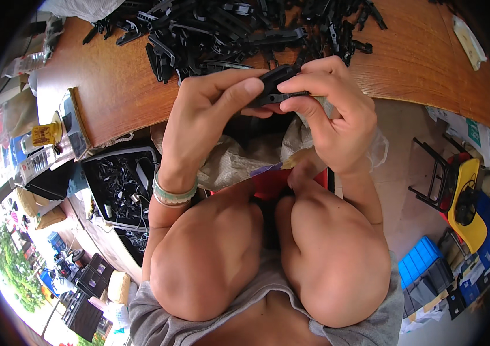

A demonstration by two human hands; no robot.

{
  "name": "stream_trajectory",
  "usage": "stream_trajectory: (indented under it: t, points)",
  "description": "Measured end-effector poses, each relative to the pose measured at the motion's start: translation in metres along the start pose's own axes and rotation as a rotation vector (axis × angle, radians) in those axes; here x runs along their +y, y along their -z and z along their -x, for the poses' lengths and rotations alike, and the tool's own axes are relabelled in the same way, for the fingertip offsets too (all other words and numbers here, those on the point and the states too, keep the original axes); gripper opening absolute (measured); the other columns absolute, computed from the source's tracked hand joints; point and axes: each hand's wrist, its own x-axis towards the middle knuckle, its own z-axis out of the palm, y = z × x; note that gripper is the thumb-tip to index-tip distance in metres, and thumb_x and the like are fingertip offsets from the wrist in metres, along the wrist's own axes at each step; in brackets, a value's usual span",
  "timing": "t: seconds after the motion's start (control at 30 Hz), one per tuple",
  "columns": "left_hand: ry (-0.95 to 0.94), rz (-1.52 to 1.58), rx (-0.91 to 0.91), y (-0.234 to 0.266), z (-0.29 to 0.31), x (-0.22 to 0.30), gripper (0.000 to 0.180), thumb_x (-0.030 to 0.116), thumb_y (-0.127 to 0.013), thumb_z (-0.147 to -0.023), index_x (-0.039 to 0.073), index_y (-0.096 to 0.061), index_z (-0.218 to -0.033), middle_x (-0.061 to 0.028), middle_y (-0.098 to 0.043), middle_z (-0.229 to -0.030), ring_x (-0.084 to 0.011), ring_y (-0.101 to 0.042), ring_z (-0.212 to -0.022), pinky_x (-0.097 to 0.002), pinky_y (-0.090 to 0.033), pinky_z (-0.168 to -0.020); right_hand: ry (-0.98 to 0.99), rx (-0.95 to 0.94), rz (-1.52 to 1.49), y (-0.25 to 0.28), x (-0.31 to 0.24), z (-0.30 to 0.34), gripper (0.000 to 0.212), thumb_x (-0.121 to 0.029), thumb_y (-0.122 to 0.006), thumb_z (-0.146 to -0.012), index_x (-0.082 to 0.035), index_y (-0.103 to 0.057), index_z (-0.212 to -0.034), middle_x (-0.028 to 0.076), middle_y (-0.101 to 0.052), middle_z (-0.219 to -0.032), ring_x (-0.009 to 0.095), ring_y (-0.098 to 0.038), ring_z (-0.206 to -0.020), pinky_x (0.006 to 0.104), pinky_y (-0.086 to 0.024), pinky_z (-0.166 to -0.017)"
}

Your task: The person inspects and sorts small black plastic components by hand on a wooden surface.

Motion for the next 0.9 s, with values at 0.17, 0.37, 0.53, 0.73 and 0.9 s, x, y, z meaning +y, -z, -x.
stream_trajectory:
  t: [0.17,0.37,0.53,0.73,0.9]
  points:
    - [-0.663,-0.658,0.044,-0.009,0.007,-0.007,0.036,0.001,-0.065,-0.076,-0.001,-0.055,-0.111,-0.0209,-0.060,-0.089,-0.0366,-0.064,-0.078,-0.0397,-0.049,-0.061,-0.008,0.067,-0.083,-0.007,0.007,0.010,0.019,0.007,-0.070,-0.072,0.001,-0.067,-0.090,0.010,-0.062,-0.083,0.018,-0.057,-0.077,0.0258,-0.045,-0.068]
    - [-0.626,-0.741,-0.043,-0.004,0.006,-0.002,0.040,-0.001,-0.066,-0.075,-0.002,-0.054,-0.114,-0.0201,-0.062,-0.087,-0.0373,-0.061,-0.071,-0.0389,-0.049,-0.058,0.051,0.098,-0.006,-0.006,0.002,0.002,0.022,0.004,-0.070,-0.073,0.003,-0.065,-0.094,0.011,-0.064,-0.092,0.018,-0.058,-0.081,0.0266,-0.046,-0.071]
    - [-0.676,-0.746,-0.051,-0.004,0.005,-0.004,0.038,-0.002,-0.068,-0.075,-0.003,-0.059,-0.112,-0.0192,-0.065,-0.084,-0.0333,-0.063,-0.067,-0.0350,-0.050,-0.058,-0.021,0.050,0.006,-0.004,0.005,0.011,0.021,-0.001,-0.070,-0.073,0.004,-0.063,-0.093,0.010,-0.064,-0.091,0.018,-0.058,-0.078,0.0256,-0.044,-0.069]
    - [-0.668,-0.758,-0.101,-0.004,-0.001,-0.005,0.033,0.000,-0.067,-0.077,-0.001,-0.061,-0.109,-0.0179,-0.065,-0.084,-0.0334,-0.063,-0.068,-0.0345,-0.051,-0.059,-0.077,0.100,-0.036,-0.004,0.010,0.017,0.018,0.002,-0.069,-0.073,0.003,-0.064,-0.090,0.008,-0.064,-0.083,0.015,-0.056,-0.071,0.0237,-0.042,-0.065]
    - [-0.608,-0.737,-0.147,0.001,-0.003,-0.003,0.030,0.004,-0.070,-0.077,-0.002,-0.063,-0.105,-0.0179,-0.065,-0.084,-0.0323,-0.065,-0.071,-0.0322,-0.051,-0.063,-0.148,0.000,-0.137,0.005,0.011,0.013,0.017,-0.002,-0.070,-0.075,0.003,-0.064,-0.091,0.008,-0.064,-0.086,0.014,-0.056,-0.075,0.0233,-0.042,-0.066]
